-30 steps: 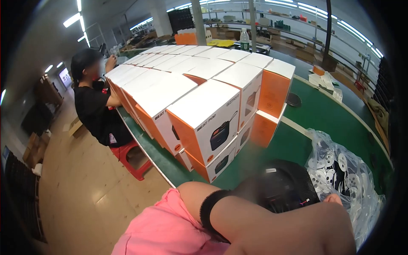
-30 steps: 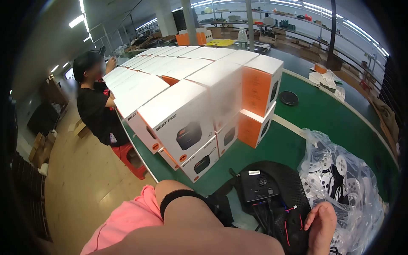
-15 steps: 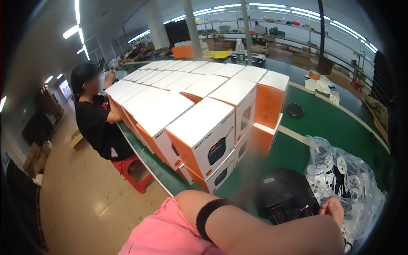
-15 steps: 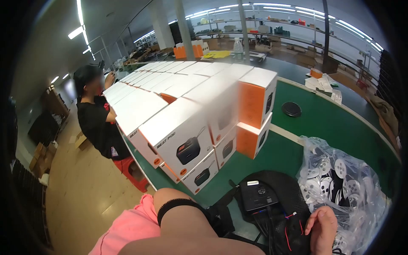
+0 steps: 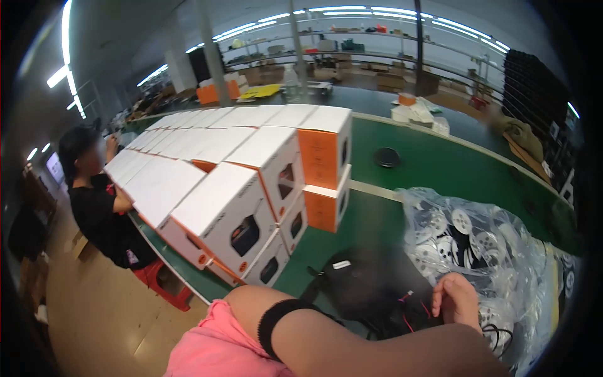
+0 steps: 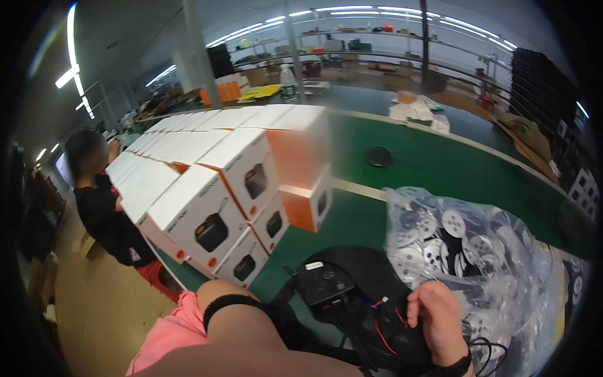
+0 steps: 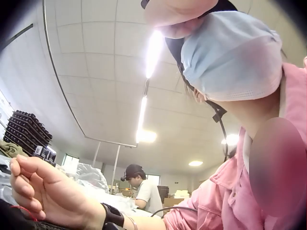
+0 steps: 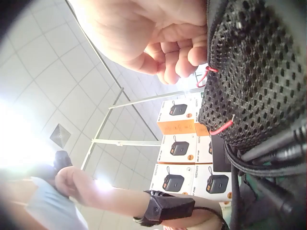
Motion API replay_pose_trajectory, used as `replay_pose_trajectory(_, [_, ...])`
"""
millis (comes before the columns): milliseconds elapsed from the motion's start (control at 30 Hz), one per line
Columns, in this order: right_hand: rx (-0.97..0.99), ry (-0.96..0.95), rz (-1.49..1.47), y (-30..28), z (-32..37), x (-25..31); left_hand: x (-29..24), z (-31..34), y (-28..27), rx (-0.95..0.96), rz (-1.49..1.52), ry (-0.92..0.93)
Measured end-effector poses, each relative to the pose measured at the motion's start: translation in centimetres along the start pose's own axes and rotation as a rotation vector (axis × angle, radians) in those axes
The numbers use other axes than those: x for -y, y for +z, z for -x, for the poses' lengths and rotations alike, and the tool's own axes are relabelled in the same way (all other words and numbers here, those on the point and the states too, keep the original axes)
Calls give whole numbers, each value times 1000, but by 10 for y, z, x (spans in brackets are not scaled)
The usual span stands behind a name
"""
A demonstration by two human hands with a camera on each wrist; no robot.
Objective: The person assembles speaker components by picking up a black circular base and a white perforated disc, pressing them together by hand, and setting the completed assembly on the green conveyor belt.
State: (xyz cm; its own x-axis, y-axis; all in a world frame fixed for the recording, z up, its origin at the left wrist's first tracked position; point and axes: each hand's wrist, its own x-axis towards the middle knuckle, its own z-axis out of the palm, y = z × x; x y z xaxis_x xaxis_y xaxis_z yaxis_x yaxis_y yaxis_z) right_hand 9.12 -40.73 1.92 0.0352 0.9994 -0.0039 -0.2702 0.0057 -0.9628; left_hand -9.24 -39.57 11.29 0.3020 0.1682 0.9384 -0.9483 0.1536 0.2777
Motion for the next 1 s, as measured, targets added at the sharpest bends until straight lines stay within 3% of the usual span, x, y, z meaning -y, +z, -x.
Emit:
replay_pose_trajectory(133, [19, 22, -41, 0, 2, 2, 24, 3, -3, 69, 146, -1])
replay_pose_trajectory(200, [66, -72, 325, 3, 3, 14, 35, 20, -19, -66, -568, -351])
replay_pose_trajectory(233, [10, 6, 508, 8, 5, 22, 34, 29, -29, 15, -703, -611])
replay_pose_trajectory(267, [38, 16, 286, 4, 5, 17, 43, 38, -37, 98, -911, -570])
replay_pose_trajectory(333, [24, -26, 274, 2, 5, 13, 47, 49, -47, 235, -1196, -594])
replay_pose_trajectory(400, [-25, -15, 127, 7, 8, 14, 50, 52, -58, 171, -1145, -599])
replay_pose_trajectory(500, [-2, 92, 55, -4, 1, 3, 53, 58, -71, 29, -921, -820])
replay_pose_trajectory(567, [75, 97, 7, -7, -1, 1, 49, 52, -70, -429, -512, -1074])
replay_pose_trajectory(633, [122, 67, -32, -9, -3, -3, 52, 42, -69, -810, -294, -1055])
replay_pose_trajectory(667, [115, 59, -44, -9, -2, -7, 54, 50, -76, -900, -291, -1024])
replay_pose_trajectory(700, [112, 57, -54, -8, -1, -8, 55, 52, -77, -939, -271, -1005])
replay_pose_trajectory(833, [115, 39, -64, -10, -3, -9, 54, 55, -77, -792, -244, -987])
replay_pose_trajectory(1000, [140, 59, -97, -9, -4, -11, 58, 58, -78, -900, -321, -950])
